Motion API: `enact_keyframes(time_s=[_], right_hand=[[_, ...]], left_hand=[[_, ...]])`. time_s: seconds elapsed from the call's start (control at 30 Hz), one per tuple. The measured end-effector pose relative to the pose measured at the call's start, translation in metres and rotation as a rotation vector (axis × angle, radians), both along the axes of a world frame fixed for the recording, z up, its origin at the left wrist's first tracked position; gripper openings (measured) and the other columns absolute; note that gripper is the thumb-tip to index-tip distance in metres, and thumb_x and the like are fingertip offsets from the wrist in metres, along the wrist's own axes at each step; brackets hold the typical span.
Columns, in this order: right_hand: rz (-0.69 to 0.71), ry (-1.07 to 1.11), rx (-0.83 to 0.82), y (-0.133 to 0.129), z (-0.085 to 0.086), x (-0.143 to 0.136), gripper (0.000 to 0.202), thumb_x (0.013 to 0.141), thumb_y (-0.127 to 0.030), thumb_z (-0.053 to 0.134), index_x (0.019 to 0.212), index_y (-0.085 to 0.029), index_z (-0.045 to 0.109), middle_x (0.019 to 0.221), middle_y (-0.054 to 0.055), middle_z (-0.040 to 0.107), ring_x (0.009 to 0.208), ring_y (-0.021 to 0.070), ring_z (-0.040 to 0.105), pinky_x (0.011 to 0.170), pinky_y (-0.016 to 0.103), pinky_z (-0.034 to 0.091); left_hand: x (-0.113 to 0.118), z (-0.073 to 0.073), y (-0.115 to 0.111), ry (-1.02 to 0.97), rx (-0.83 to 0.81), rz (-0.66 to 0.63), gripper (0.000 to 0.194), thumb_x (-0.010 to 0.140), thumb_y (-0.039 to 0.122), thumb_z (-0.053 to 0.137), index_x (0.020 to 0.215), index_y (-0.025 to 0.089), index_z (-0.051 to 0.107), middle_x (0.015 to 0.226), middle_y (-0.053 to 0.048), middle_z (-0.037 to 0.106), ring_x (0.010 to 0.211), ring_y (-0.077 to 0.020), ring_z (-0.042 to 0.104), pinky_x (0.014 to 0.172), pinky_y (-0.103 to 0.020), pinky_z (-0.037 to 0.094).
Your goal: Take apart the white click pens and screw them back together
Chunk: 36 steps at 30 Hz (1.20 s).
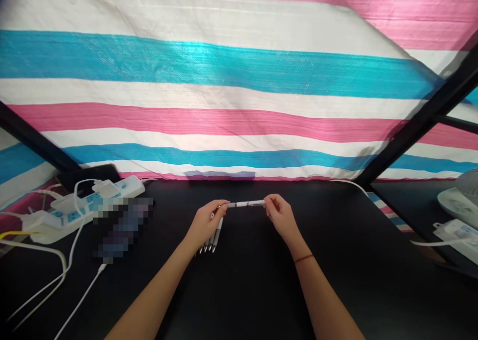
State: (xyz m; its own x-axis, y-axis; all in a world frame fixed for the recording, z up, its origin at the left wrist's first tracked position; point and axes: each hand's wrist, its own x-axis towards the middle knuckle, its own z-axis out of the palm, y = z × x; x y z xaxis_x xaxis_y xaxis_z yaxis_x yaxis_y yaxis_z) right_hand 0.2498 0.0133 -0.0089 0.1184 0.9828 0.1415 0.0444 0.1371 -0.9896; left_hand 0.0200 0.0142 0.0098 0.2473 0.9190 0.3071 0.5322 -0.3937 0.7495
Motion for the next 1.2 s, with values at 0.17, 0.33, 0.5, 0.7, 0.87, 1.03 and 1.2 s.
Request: enact_keyframes(time_s=[0.17,0.33,0.5,0.7,0.87,1.03,1.2], right_hand=[[-0.075,-0.029,-0.089,0.0013,-0.0005,-0.0002,0.042,0.079,-0.059,0.056,0.066,-0.018,0.053,0.053,-0.002,0.049,0.041,0.0083,0.037,0.036,0.021,0.025],[0.019,-0.121,-0.042,-0.0014,0.0023,0.0027,0.045,0.082,-0.055,0.054,0.057,-0.019,0.049,0.049,-0.003,0.044,0.042,0.0083,0.037,0.038,0.021,0.026],[0.043,-0.133,-0.003,0.0,-0.0003,0.0044,0.037,0.081,-0.054,0.056,0.069,-0.018,0.057,0.051,-0.002,0.049,0.041,0.0089,0.039,0.039,0.022,0.029],[-0.017,-0.08,-0.083,0.0014,-0.0029,0.002,0.042,0.081,-0.057,0.053,0.066,-0.018,0.055,0.051,-0.002,0.049,0.038,0.0084,0.04,0.033,0.021,0.025],[-0.01,-0.05,-0.071,0.0002,-0.0001,0.0023,0.037,0.079,-0.05,0.059,0.062,-0.018,0.052,0.051,-0.003,0.047,0.04,0.0082,0.041,0.034,0.02,0.028],[-0.027,-0.025,-0.119,0.0005,0.0006,0.0023,0.04,0.08,-0.053,0.056,0.062,-0.018,0.051,0.048,-0.004,0.045,0.037,0.0075,0.037,0.032,0.019,0.025],[0.053,-0.023,-0.13,0.0008,-0.0024,0.003,0.04,0.08,-0.054,0.057,0.062,-0.018,0.048,0.051,-0.005,0.043,0.039,0.0064,0.036,0.033,0.018,0.024]], left_hand=[[-0.0002,-0.0012,0.0002,-0.015,0.0,-0.013,0.029,0.091,0.034,0.043,0.105,0.021,0.065,0.082,-0.002,0.068,0.074,-0.0161,0.062,0.07,-0.027,0.047],[-0.0011,-0.002,0.0009,-0.017,0.008,-0.005,0.029,0.091,0.034,0.042,0.105,0.021,0.065,0.085,-0.003,0.068,0.075,-0.0161,0.061,0.072,-0.028,0.047],[-0.0029,-0.0057,0.0033,-0.056,0.025,0.022,0.029,0.091,0.035,0.043,0.105,0.02,0.065,0.088,-0.003,0.068,0.075,-0.0154,0.061,0.072,-0.027,0.048],[-0.0008,-0.0045,0.0018,-0.037,0.012,0.012,0.029,0.091,0.034,0.043,0.106,0.02,0.064,0.086,-0.003,0.068,0.074,-0.0154,0.062,0.071,-0.027,0.047],[-0.0006,-0.0038,0.0019,-0.019,0.013,0.012,0.029,0.091,0.034,0.043,0.105,0.021,0.065,0.088,-0.003,0.069,0.075,-0.0159,0.061,0.072,-0.028,0.047],[-0.0002,-0.0043,0.0016,-0.015,0.007,0.007,0.03,0.091,0.035,0.043,0.106,0.02,0.064,0.087,-0.004,0.068,0.074,-0.0159,0.061,0.071,-0.028,0.048],[0.0,-0.0039,0.0009,-0.014,0.023,0.0,0.028,0.091,0.033,0.044,0.105,0.021,0.065,0.09,-0.003,0.068,0.075,-0.0154,0.06,0.071,-0.027,0.047]])
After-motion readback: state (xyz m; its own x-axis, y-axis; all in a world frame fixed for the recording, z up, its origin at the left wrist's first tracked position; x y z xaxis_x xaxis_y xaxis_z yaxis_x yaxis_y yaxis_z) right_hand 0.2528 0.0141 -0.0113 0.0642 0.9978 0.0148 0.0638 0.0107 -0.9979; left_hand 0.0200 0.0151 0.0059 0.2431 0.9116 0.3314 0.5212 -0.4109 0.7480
